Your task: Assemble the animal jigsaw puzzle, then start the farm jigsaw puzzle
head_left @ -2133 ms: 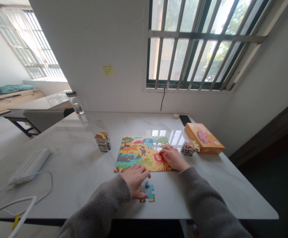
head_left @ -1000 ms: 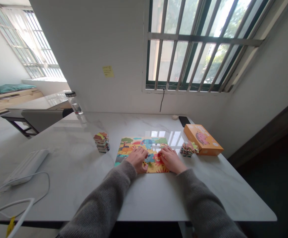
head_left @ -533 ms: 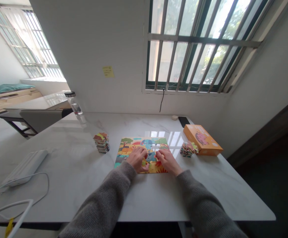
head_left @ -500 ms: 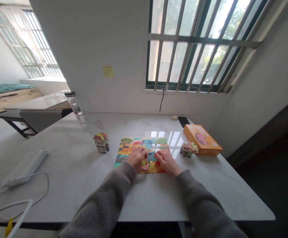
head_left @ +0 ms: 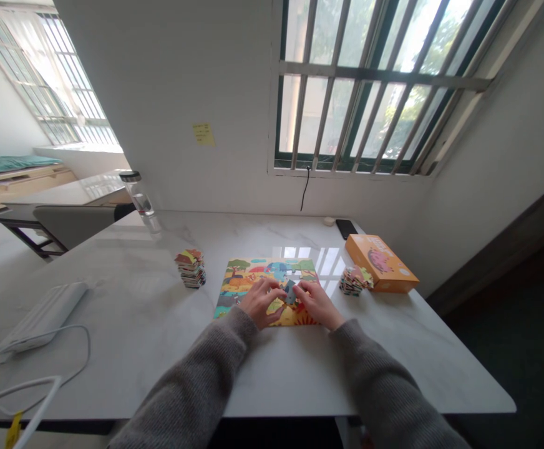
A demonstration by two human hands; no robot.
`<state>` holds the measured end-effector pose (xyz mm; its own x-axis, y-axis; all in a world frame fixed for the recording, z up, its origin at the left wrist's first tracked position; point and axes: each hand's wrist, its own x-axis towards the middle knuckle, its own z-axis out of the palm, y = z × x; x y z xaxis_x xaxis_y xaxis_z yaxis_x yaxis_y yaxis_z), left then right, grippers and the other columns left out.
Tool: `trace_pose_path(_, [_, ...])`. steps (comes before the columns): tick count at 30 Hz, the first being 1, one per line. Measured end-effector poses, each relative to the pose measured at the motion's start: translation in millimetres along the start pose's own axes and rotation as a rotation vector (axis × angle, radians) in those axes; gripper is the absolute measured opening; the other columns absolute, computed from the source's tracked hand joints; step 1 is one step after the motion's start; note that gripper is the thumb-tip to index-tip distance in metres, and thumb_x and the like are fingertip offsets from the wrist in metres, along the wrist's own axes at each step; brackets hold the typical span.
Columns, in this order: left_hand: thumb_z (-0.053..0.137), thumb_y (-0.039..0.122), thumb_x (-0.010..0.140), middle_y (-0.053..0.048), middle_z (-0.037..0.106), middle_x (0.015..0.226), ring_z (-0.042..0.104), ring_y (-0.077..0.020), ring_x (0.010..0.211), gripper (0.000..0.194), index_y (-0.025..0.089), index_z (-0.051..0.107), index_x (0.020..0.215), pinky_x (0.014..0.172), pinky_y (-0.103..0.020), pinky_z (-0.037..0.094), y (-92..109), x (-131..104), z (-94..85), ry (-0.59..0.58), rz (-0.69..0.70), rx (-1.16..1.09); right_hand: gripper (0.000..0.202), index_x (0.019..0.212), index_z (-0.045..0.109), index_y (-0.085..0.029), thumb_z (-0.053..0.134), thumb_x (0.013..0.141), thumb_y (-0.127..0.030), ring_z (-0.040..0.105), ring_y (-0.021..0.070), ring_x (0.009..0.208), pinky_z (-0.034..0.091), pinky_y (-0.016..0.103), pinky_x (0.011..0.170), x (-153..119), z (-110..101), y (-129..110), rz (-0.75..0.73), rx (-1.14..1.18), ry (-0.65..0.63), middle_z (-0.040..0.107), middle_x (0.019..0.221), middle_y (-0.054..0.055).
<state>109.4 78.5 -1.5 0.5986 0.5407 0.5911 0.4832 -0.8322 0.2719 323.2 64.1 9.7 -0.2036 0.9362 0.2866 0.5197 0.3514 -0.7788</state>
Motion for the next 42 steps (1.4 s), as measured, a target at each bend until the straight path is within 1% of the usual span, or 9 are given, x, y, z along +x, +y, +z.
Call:
trace_pose_path(5, [0.066, 0.021, 0.080, -0.007, 0.056, 0.139, 0.051, -0.0257, 0.121, 0.042, 0.025, 0.058, 0.121, 0.108, -0.045, 0.044, 1.2, 0.0, -3.1, -0.065, 0.078, -0.037, 0.048, 0.063, 0.043, -0.021, 0.044, 0.095, -0.056, 0.046, 0.0136, 0.062, 0.035, 0.026, 0.059, 0.2, -3.9, 1.6, -0.041, -0.053, -0.079, 0.048, 0.061, -0.003])
trace_pose_path(14, [0.067, 0.016, 0.074, -0.009, 0.059, 0.125, 0.057, -0.0251, 0.110, 0.036, 0.023, 0.060, 0.108, 0.102, -0.043, 0.048, -3.6, -2.8, 1.8, -0.038, 0.032, -0.064, 0.044, 0.064, 0.050, -0.020, 0.046, 0.096, -0.049, 0.048, 0.0137, 0.063, 0.039, 0.026, 0.060, -1.4, -6.3, -0.3, -0.033, -0.044, -0.105, 0.050, 0.062, -0.002])
trace_pose_path(18, [0.069, 0.016, 0.070, -0.010, 0.059, 0.116, 0.056, -0.0264, 0.108, 0.037, 0.021, 0.057, 0.105, 0.098, -0.043, 0.049, -6.8, -2.1, -1.3, 0.025, 0.002, -0.091, 0.024, 0.106, 0.063, -0.019, 0.053, 0.094, -0.037, 0.060, 0.0177, 0.080, 0.051, 0.032, 0.075, -3.7, -10.5, -3.8, -0.097, 0.007, 0.009, 0.063, 0.087, 0.004])
trace_pose_path(21, [0.070, 0.017, 0.068, -0.009, 0.057, 0.110, 0.057, -0.0266, 0.103, 0.037, 0.020, 0.056, 0.103, 0.094, -0.043, 0.051, -9.8, -1.5, -3.3, 0.071, -0.039, -0.102, 0.042, 0.130, 0.057, -0.024, 0.062, 0.090, -0.033, 0.059, 0.0223, 0.106, 0.053, 0.039, 0.091, -6.2, -13.9, -6.1, -0.207, -0.042, 0.022, 0.061, 0.118, 0.010])
trace_pose_path(24, [0.069, 0.017, 0.068, -0.009, 0.055, 0.108, 0.057, -0.0268, 0.103, 0.035, 0.020, 0.056, 0.100, 0.093, -0.043, 0.051, -12.5, -1.3, -2.4, 0.096, -0.055, -0.120, 0.045, 0.130, 0.058, -0.027, 0.068, 0.086, -0.029, 0.051, 0.0257, 0.127, 0.046, 0.046, 0.106, -8.1, -15.4, -7.6, -0.300, -0.086, -0.056, 0.056, 0.134, 0.010])
trace_pose_path(30, [0.067, 0.017, 0.070, -0.009, 0.053, 0.107, 0.056, -0.0248, 0.102, 0.032, 0.018, 0.055, 0.100, 0.092, -0.040, 0.053, -13.8, -1.8, 1.0, 0.086, -0.041, -0.221, 0.036, 0.122, 0.063, -0.026, 0.069, 0.086, -0.029, 0.053, 0.0249, 0.128, 0.042, 0.046, 0.110, -9.0, -15.9, -8.0, -0.312, -0.086, -0.105, 0.058, 0.133, 0.010])
trace_pose_path(35, [0.065, 0.019, 0.074, -0.009, 0.053, 0.112, 0.058, -0.0208, 0.095, 0.041, 0.018, 0.054, 0.114, 0.087, -0.037, 0.055, -16.3, -3.7, 1.1, 0.009, -0.096, -0.238, 0.035, 0.123, 0.063, -0.025, 0.068, 0.088, -0.028, 0.054, 0.0250, 0.126, 0.042, 0.045, 0.110, -7.8, -15.3, -1.7, -0.320, -0.148, -0.098, 0.060, 0.131, 0.010])
trace_pose_path(38, [0.063, 0.024, 0.080, -0.012, 0.055, 0.122, 0.057, -0.0250, 0.107, 0.057, 0.018, 0.046, 0.134, 0.098, -0.044, 0.051, -20.7, -6.9, 3.5, -0.080, -0.157, -0.160, 0.038, 0.127, 0.061, -0.025, 0.066, 0.089, -0.027, 0.054, 0.0259, 0.126, 0.041, 0.046, 0.110, -5.4, -18.5, 9.6, -0.302, -0.218, -0.041, 0.061, 0.131, 0.010])
trace_pose_path(42, [0.062, 0.031, 0.085, -0.014, 0.058, 0.129, 0.050, -0.0321, 0.122, 0.046, 0.017, 0.056, 0.128, 0.107, -0.052, 0.043, -25.0, -11.5, 7.9, -0.244, -0.195, -0.014, 0.044, 0.135, 0.056, -0.025, 0.062, 0.091, -0.024, 0.055, 0.0272, 0.121, 0.044, 0.046, 0.105, 2.1, -27.5, 31.6, -0.220, -0.337, 0.054, 0.063, 0.130, 0.009])
